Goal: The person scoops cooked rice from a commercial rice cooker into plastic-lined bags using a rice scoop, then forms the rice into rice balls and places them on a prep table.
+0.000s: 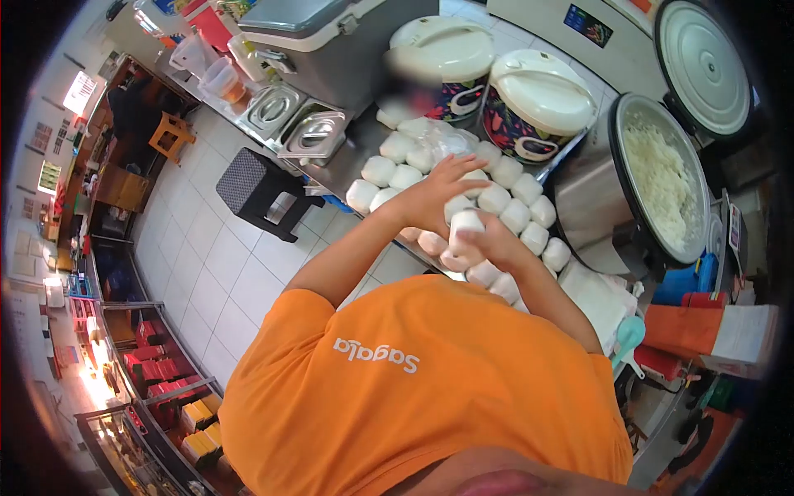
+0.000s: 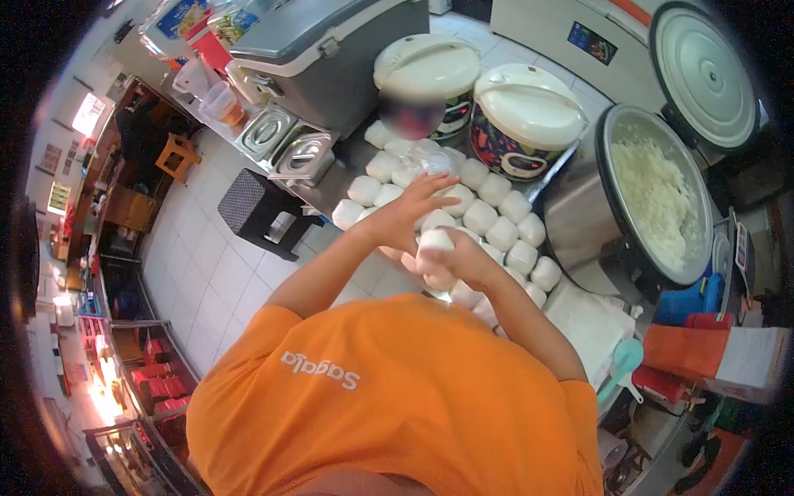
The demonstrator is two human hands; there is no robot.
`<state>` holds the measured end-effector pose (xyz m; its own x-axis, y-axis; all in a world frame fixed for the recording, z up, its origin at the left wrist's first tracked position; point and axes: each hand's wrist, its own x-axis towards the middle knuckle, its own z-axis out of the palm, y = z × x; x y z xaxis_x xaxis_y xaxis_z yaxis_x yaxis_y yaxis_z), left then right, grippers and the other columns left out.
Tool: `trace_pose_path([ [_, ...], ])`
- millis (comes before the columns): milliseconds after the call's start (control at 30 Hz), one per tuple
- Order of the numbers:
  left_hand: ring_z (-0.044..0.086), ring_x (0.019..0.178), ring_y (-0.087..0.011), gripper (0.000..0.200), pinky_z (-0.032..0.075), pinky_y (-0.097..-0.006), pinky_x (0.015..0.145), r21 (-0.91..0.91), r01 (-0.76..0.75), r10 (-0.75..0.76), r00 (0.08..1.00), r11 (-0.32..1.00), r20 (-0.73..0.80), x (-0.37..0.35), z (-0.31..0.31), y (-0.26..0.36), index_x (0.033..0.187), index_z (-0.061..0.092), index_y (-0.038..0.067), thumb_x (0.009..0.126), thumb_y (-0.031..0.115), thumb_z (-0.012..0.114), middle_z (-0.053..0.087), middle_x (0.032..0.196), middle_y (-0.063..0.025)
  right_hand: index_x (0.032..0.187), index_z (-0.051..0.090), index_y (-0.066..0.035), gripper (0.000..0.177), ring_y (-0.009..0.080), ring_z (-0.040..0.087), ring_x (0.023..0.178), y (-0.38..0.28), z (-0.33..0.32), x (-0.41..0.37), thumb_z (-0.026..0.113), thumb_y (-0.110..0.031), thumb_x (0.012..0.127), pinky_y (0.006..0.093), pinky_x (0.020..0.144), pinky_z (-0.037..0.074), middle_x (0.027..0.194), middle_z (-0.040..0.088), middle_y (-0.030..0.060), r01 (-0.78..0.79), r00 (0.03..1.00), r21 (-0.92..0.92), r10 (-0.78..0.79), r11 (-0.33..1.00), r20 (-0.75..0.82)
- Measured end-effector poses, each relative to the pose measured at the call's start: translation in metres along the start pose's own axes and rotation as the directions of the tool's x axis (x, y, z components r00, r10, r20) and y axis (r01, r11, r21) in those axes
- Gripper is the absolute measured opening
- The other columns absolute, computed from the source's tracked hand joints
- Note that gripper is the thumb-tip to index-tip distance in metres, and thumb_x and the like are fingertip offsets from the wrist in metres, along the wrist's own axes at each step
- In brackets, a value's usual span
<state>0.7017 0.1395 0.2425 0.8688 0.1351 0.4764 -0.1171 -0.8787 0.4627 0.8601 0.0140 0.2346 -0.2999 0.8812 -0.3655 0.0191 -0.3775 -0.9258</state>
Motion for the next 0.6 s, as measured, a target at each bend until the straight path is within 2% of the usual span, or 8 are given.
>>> trace_pose_path([
  [100,0.044,0.122,-0.0268,0.070,0.037,-0.0398,0.101,-0.455,0.473,-0.566,0.820,0.754,-0.086,-0.042,0.016,-0.043,0.131,0.043,0.007,0.070,0.021,0.074,0.043,0.134,-0.0128,0.125,0.042,0.002,0.069,0.0167,0.053,0.101,0.005,-0.003,0.070,0.067,-0.044,0.080,0.0319,0.083,0.046,0.115,0.052,0.0102,0.078,0.948,0.285,0.017,0.955,-0.317],
  [133,0.044,0.122,-0.0268,0.070,0.037,-0.0398,0.101,-0.449,0.476,-0.565,0.821,0.756,-0.082,-0.053,0.019,-0.055,0.131,0.043,0.007,0.070,0.021,0.074,0.043,0.134,-0.0128,0.127,0.042,0.000,0.064,0.0187,0.051,0.108,-0.001,-0.005,0.107,0.056,-0.048,0.086,0.0333,0.090,0.042,0.121,0.051,0.0101,0.193,0.918,0.396,-0.023,0.898,-0.395],
  [200,0.051,0.109,-0.0187,0.051,0.044,-0.0340,0.092,-0.989,0.140,-0.872,0.476,-0.052,0.113,-0.063,0.033,-0.066,0.127,0.046,0.002,0.085,0.024,0.065,0.051,0.124,-0.0102,0.129,0.042,-0.002,0.062,0.0206,0.049,0.114,-0.006,0.002,0.130,0.046,-0.052,0.092,0.0346,0.097,0.039,0.126,0.049,0.0101,0.306,0.878,0.490,-0.044,0.816,-0.476],
  [233,0.057,0.094,-0.0144,0.037,0.046,-0.0293,0.083,-0.979,0.195,-0.916,0.401,0.065,0.019,-0.056,0.026,-0.064,0.119,0.049,0.001,0.093,0.026,0.055,0.059,0.107,-0.0068,0.135,0.035,-0.003,0.067,0.0211,0.039,0.123,-0.007,0.007,0.133,0.043,-0.054,0.092,0.0364,0.103,0.031,0.135,0.040,0.0107,0.259,0.914,0.450,-0.067,0.855,-0.399],
  [333,0.058,0.088,-0.0142,0.031,0.047,-0.0281,0.077,-0.996,0.085,-0.925,0.378,0.004,0.029,-0.082,0.006,-0.120,0.111,0.055,0.002,0.092,0.026,0.057,0.061,0.099,-0.0054,0.145,0.018,-0.005,0.079,0.0251,0.023,0.137,-0.015,0.020,0.117,0.046,-0.055,0.090,0.0385,0.110,0.019,0.148,0.026,0.0141,0.243,0.943,0.369,-0.129,0.897,-0.308],
  [400,0.058,0.084,-0.0139,0.032,0.047,-0.0281,0.072,-0.952,0.291,-0.974,0.225,0.098,-0.031,-0.099,-0.005,-0.157,0.108,0.058,0.001,0.090,0.027,0.060,0.062,0.096,-0.0064,0.146,0.019,-0.006,0.075,0.0251,0.024,0.137,-0.011,0.011,0.089,0.053,-0.045,0.090,0.0384,0.110,0.020,0.147,0.027,0.0150,0.152,0.928,-0.117,-0.182,0.982,-0.324],
  [533,0.061,0.085,-0.0207,0.049,0.049,-0.0338,0.075,-0.638,0.721,-0.947,0.078,0.270,-0.313,-0.111,-0.013,-0.210,0.112,0.057,-0.006,0.083,0.032,0.067,0.065,0.096,-0.0119,0.143,0.026,-0.006,0.065,0.0221,0.040,0.125,0.029,-0.024,0.003,0.055,-0.036,0.091,0.0371,0.101,0.033,0.133,0.046,0.0141,0.076,0.900,0.284,0.057,0.956,-0.432],
  [600,0.063,0.081,-0.0215,0.048,0.050,-0.0355,0.072,-0.522,0.838,-0.983,0.086,0.158,-0.160,-0.122,-0.010,-0.237,0.111,0.059,-0.002,0.082,0.036,0.067,0.065,0.095,-0.0117,0.137,0.035,-0.007,0.057,0.0172,0.052,0.107,0.058,-0.041,-0.055,0.055,-0.035,0.091,0.0320,0.089,0.041,0.121,0.056,0.0108,0.146,0.841,0.356,0.074,0.923,-0.536],
])
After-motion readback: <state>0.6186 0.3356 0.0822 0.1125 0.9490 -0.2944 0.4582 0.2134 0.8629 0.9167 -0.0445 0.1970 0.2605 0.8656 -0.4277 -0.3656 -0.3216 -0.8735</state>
